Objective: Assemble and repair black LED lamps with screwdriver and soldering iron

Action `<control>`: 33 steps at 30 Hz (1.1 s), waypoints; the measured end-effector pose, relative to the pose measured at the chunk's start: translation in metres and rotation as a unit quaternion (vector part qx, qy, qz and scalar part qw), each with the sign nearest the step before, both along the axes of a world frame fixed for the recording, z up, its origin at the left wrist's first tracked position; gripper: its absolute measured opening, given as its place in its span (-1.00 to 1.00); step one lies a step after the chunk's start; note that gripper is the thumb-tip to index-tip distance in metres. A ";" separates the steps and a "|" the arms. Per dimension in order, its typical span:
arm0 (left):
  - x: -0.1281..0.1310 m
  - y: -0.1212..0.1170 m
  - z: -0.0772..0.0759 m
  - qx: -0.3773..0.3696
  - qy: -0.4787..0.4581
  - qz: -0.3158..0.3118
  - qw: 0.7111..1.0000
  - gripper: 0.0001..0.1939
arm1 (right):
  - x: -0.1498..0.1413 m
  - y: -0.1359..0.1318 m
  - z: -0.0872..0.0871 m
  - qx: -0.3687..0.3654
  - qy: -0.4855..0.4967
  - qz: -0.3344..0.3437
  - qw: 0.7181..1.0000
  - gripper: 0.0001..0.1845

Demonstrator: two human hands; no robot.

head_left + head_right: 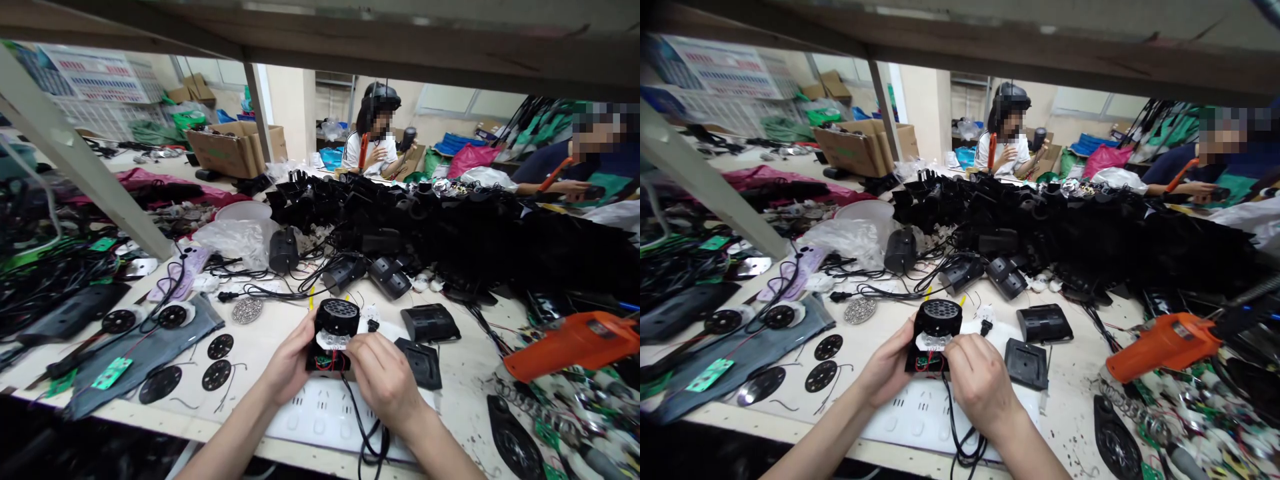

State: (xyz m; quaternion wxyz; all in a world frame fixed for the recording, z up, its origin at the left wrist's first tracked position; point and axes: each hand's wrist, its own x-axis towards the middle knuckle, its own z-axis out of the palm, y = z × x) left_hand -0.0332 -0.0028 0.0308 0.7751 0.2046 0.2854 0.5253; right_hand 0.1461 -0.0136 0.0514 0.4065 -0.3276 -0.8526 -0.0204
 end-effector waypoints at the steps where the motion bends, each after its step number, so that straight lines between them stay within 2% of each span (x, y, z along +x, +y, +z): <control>1: 0.000 0.000 0.000 -0.006 -0.007 0.001 1.000 -0.52 | 0.000 -0.001 0.000 -0.002 0.010 0.002 1.000 -0.76; 8: 0.000 -0.001 0.002 -0.058 -0.020 -0.002 0.998 -0.55 | -0.006 -0.012 -0.003 -0.059 0.039 0.003 0.997 -0.85; 15: 0.005 0.000 0.006 -0.026 -0.016 0.027 0.999 -0.49 | -0.010 -0.015 -0.008 -0.035 0.084 -0.063 0.994 -0.84; 19: 0.007 0.000 0.006 -0.006 -0.017 0.047 0.999 -0.52 | -0.008 -0.015 -0.010 -0.079 0.119 -0.087 0.986 -0.79; 23: 0.008 0.000 0.005 -0.016 -0.005 0.043 0.999 -0.52 | -0.010 -0.016 -0.011 -0.105 0.117 -0.051 0.986 -0.80; 33: 0.012 -0.003 0.008 0.033 0.053 0.048 0.997 -0.38 | -0.010 -0.026 -0.008 -0.035 0.109 0.018 0.993 -0.77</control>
